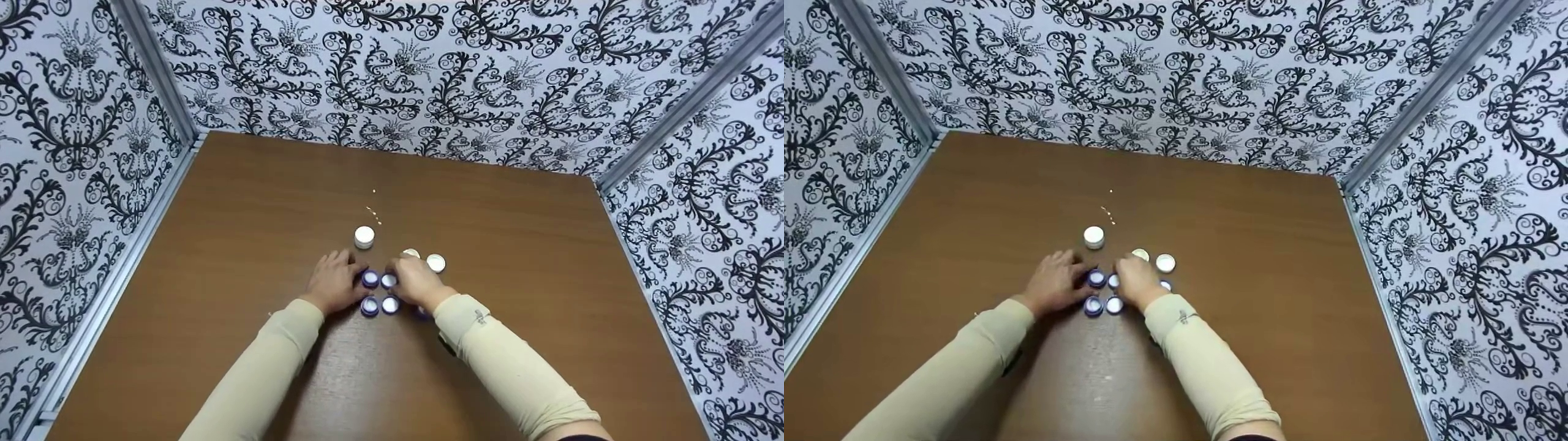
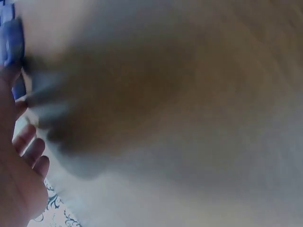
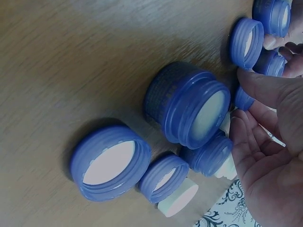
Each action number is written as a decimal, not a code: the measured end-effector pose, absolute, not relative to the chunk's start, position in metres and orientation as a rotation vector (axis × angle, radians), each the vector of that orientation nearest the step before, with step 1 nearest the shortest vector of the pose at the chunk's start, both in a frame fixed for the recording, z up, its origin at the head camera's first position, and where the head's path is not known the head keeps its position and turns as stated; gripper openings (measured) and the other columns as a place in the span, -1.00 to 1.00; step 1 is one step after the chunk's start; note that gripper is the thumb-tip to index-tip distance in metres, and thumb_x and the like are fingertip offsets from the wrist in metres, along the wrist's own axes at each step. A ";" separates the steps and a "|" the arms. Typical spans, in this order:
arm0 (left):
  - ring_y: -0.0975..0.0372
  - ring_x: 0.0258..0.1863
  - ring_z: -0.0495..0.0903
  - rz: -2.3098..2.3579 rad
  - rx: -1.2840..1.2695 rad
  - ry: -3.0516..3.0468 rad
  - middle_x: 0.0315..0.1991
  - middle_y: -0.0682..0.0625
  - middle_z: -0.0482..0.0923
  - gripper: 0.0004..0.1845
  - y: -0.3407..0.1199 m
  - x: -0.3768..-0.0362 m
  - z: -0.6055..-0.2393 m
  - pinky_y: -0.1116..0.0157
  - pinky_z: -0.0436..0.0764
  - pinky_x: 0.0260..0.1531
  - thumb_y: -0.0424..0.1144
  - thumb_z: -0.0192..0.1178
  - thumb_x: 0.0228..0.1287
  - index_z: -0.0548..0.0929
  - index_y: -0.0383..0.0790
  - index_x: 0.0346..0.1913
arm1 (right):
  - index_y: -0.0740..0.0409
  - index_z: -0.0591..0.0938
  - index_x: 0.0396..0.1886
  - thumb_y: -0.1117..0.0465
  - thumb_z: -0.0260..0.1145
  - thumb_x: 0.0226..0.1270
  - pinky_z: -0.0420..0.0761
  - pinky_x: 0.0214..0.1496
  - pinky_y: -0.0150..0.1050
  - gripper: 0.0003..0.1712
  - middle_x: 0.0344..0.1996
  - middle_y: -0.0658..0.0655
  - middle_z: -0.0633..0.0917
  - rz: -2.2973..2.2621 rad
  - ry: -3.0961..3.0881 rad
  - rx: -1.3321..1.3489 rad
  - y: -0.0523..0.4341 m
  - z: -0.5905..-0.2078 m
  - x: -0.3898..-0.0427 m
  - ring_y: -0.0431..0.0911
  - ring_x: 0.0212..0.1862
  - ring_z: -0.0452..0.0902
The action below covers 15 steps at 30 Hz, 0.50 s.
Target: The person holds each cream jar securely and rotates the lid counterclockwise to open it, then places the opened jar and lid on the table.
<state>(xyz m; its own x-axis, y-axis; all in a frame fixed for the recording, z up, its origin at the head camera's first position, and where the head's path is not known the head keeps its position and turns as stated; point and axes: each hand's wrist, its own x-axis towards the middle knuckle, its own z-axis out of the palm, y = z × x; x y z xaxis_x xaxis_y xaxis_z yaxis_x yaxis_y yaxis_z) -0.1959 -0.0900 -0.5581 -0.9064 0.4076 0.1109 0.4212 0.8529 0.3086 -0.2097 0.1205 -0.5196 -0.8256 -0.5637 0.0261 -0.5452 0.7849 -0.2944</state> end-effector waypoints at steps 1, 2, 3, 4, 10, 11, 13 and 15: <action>0.00 -0.04 0.42 -0.508 -0.673 -2.997 -0.04 -0.11 0.47 -0.40 -0.091 -0.197 -0.556 -0.01 0.38 0.05 0.16 0.33 0.10 0.68 -0.07 0.18 | 0.23 0.70 -0.26 0.31 0.53 -0.06 0.59 -0.16 -0.06 -0.70 -0.34 0.13 0.63 -0.453 2.909 -0.910 0.121 -0.520 -0.210 0.06 -0.20 0.57; 0.00 -0.02 0.43 -0.505 -0.678 -3.007 -0.03 -0.11 0.48 -0.41 -0.092 -0.198 -0.554 -0.02 0.37 0.08 0.12 0.31 0.10 0.68 -0.08 0.17 | 0.23 0.70 -0.26 0.31 0.53 -0.07 0.59 -0.16 -0.06 -0.70 -0.35 0.12 0.63 -0.452 2.910 -0.914 0.122 -0.521 -0.210 0.05 -0.20 0.56; -0.01 -0.01 0.43 -0.504 -0.679 -3.016 -0.03 -0.11 0.49 -0.43 -0.093 -0.199 -0.553 -0.02 0.37 0.10 0.08 0.30 0.10 0.68 -0.10 0.17 | 0.23 0.70 -0.26 0.31 0.53 -0.08 0.59 -0.16 -0.06 -0.70 -0.35 0.12 0.62 -0.452 2.912 -0.916 0.122 -0.521 -0.211 0.05 -0.21 0.56; -0.02 0.01 0.44 -0.510 -0.675 -3.021 -0.02 -0.11 0.50 -0.45 -0.094 -0.200 -0.551 -0.02 0.36 0.12 0.03 0.28 0.10 0.69 -0.13 0.16 | 0.22 0.70 -0.27 0.30 0.53 -0.08 0.59 -0.16 -0.06 -0.70 -0.36 0.12 0.62 -0.449 2.914 -0.917 0.123 -0.522 -0.211 0.05 -0.21 0.56; -0.04 0.07 0.46 -0.600 -0.539 -3.002 0.03 -0.14 0.54 -0.54 -0.097 -0.205 -0.549 -0.02 0.36 0.14 -0.15 0.27 0.14 0.68 -0.23 0.11 | 0.23 0.70 -0.23 0.29 0.56 -0.08 0.60 -0.14 -0.06 -0.65 -0.32 0.13 0.63 -0.432 2.907 -0.902 0.122 -0.521 -0.211 0.05 -0.18 0.57; -0.04 0.05 0.46 -0.619 -0.507 -2.986 0.01 -0.14 0.55 -0.56 -0.098 -0.206 -0.549 -0.01 0.38 0.11 -0.17 0.28 0.14 0.69 -0.25 0.09 | 0.23 0.70 -0.22 0.30 0.56 -0.07 0.60 -0.13 -0.05 -0.65 -0.31 0.14 0.63 -0.433 2.903 -0.897 0.122 -0.520 -0.211 0.05 -0.17 0.57; -0.06 0.01 0.47 -0.650 -0.446 -2.950 -0.03 -0.16 0.55 -0.59 -0.098 -0.208 -0.551 -0.01 0.39 0.06 -0.19 0.29 0.14 0.69 -0.31 0.04 | 0.23 0.70 -0.22 0.30 0.56 -0.07 0.60 -0.13 -0.05 -0.66 -0.30 0.13 0.63 -0.431 2.898 -0.892 0.121 -0.519 -0.210 0.05 -0.17 0.56; -0.07 -0.02 0.47 -0.670 -0.388 -2.922 -0.06 -0.18 0.54 -0.60 -0.098 -0.211 -0.553 -0.01 0.40 0.03 -0.18 0.30 0.13 0.68 -0.35 0.00 | 0.23 0.71 -0.23 0.30 0.56 -0.06 0.60 -0.13 -0.05 -0.67 -0.30 0.13 0.63 -0.432 2.893 -0.892 0.119 -0.518 -0.210 0.05 -0.16 0.56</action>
<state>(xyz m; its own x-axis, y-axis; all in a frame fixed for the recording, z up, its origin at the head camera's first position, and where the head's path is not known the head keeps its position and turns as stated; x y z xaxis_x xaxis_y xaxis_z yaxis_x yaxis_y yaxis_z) -0.2111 -0.0979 -0.5531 -0.9601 0.2214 0.1709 0.2737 0.8693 0.4116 -0.2098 0.1193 -0.5180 -0.8267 -0.5627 0.0036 -0.5392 0.7903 -0.2910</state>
